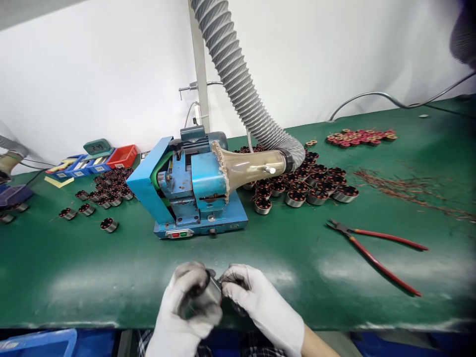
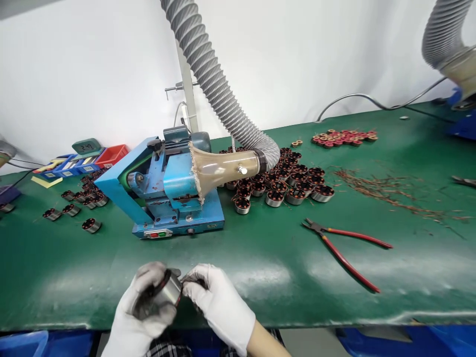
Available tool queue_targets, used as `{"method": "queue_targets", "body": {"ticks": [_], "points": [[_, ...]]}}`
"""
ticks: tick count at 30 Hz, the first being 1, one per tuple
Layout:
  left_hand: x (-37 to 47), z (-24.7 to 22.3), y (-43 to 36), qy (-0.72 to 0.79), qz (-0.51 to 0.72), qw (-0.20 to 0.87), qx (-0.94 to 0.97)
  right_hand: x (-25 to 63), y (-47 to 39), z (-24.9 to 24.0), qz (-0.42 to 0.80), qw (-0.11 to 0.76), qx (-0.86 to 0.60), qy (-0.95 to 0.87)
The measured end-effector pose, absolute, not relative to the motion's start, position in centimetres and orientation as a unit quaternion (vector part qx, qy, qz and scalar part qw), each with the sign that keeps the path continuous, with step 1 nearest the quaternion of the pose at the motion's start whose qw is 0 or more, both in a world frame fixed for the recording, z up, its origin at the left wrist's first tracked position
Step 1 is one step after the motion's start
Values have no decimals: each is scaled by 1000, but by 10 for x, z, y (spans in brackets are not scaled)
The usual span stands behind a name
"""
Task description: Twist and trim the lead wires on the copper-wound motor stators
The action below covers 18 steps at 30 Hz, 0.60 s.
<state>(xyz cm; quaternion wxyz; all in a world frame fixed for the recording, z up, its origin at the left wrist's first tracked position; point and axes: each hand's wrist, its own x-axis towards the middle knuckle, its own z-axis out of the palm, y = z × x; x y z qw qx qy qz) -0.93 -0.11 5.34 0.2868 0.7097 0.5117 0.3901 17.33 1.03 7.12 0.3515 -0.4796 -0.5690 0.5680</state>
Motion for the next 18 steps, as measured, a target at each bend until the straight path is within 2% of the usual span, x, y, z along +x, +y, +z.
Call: {"method": "queue_targets", "body": {"ticks": [2, 4, 8, 11, 15, 18], "points": [[-12, 55, -2, 498, 362, 277, 738, 175, 10, 74, 619, 340, -478, -522], [-12, 55, -2, 476, 339, 296, 755, 175, 7, 74, 599, 337, -483, -543], [-8, 61, -5, 462, 365, 391, 708, 172, -3, 71, 371, 366, -530, -669], [-2, 69, -7, 436, 386, 352, 733, 170, -10, 73, 267, 359, -554, -702], [3, 72, -8, 475, 412, 180, 756, 170, -10, 83, 347, 393, -536, -662], [2, 67, -6, 475, 365, 156, 785, 171, -6, 84, 445, 414, -528, -593]]}}
